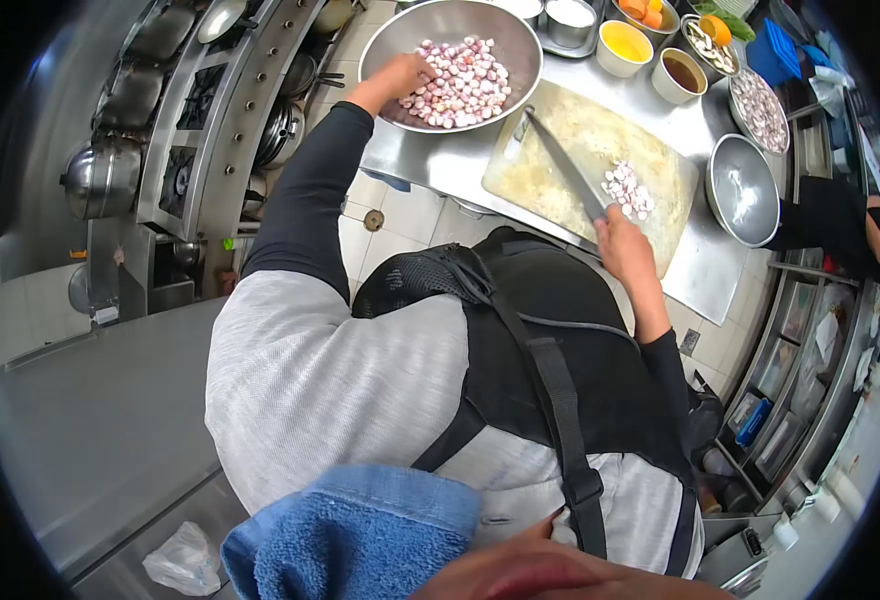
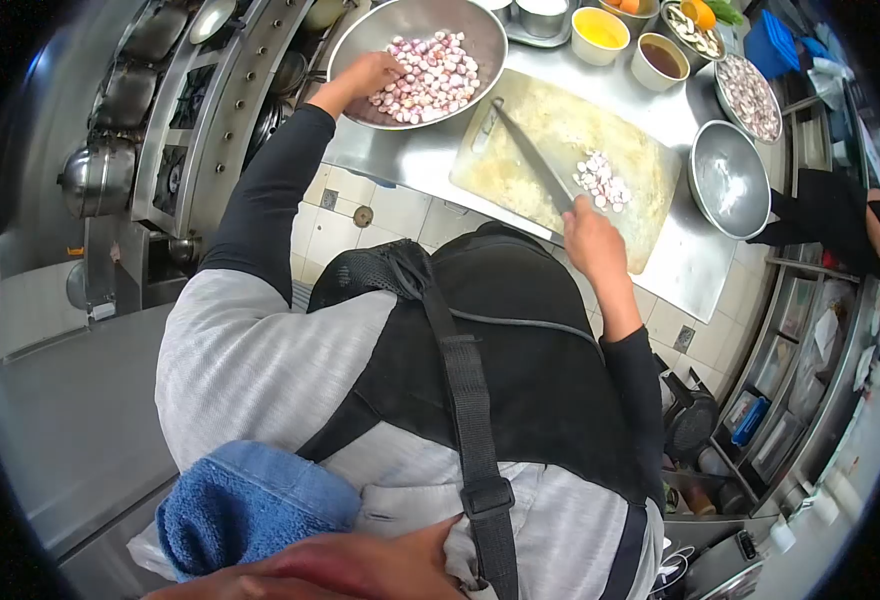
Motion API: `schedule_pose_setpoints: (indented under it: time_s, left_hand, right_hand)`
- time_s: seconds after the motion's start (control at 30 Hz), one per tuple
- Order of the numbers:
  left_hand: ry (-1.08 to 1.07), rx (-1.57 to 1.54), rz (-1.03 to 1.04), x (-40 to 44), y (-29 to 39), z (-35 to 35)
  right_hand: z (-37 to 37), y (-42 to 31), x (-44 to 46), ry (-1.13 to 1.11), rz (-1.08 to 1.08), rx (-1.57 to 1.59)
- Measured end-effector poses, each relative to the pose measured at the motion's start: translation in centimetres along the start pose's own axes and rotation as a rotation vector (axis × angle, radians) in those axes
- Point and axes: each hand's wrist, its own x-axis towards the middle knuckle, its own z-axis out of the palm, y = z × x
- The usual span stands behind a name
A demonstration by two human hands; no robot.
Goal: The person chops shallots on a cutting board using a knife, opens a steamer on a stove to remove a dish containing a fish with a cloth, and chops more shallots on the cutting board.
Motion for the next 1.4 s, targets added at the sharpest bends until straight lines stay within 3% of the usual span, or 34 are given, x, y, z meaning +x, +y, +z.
schedule_pose_setpoints:
  time_s: [0.07, 0.17, 0.2, 0.27, 0.3, 0.37, 0.43, 0.47, 0.6, 0.8, 0.93, 1.4]
  left_hand:
    - [-0.036, 0.015, -0.088, 0.2, 2.2, -0.9]
    - [0.091, 0.09, -0.161, 0.7, 2.9, -1.3]
    - [0.275, -0.078, -0.115, 1.1, 5.5, -2.0]
    - [0.4, -0.239, 0.014, 3.1, 12.5, -3.8]
    - [0.432, -0.514, 0.114, 3.7, 17.4, -4.0]
    - [0.362, -0.713, 0.353, 4.7, 24.6, -1.0]
    - [0.197, -0.718, 0.541, 4.4, 30.3, 2.8]
    - [0.237, -0.632, 0.59, 4.1, 32.0, 5.3]
    - [0.28, -0.343, 0.724, 3.1, 33.3, 11.2]
    - [0.155, -0.522, 0.627, 1.5, 31.8, 12.6]
    - [0.08, -0.679, 0.41, 1.6, 32.9, 13.2]
    - [0.107, -0.694, 0.387, 1.8, 32.5, 13.7]
  right_hand:
    - [1.3, 0.6, -0.3, -0.016, -0.012, 0.05]
    - [2.0, 3.2, 0.4, 0.071, -0.036, 0.092]
    - [1.9, 4.3, 0.7, 0.106, -0.004, 0.104]
    - [1.0, 5.6, 0.7, 0.141, 0.035, 0.103]
    - [-0.3, 5.7, 0.5, 0.141, 0.026, 0.087]
    - [-2.0, 6.3, 0.9, 0.074, 0.107, 0.051]
    - [-2.7, 6.6, 0.6, 0.049, 0.154, 0.055]
    - [-2.8, 6.6, 0.5, 0.055, 0.174, 0.074]
    - [-2.0, 5.0, -0.1, 0.109, 0.187, 0.076]
    - [-2.1, 2.6, -1.8, 0.097, 0.172, -0.022]
    - [-0.6, 2.5, -0.1, 0.059, 0.192, -0.019]
    - [-2.8, 1.5, -0.3, -0.02, 0.165, -0.068]
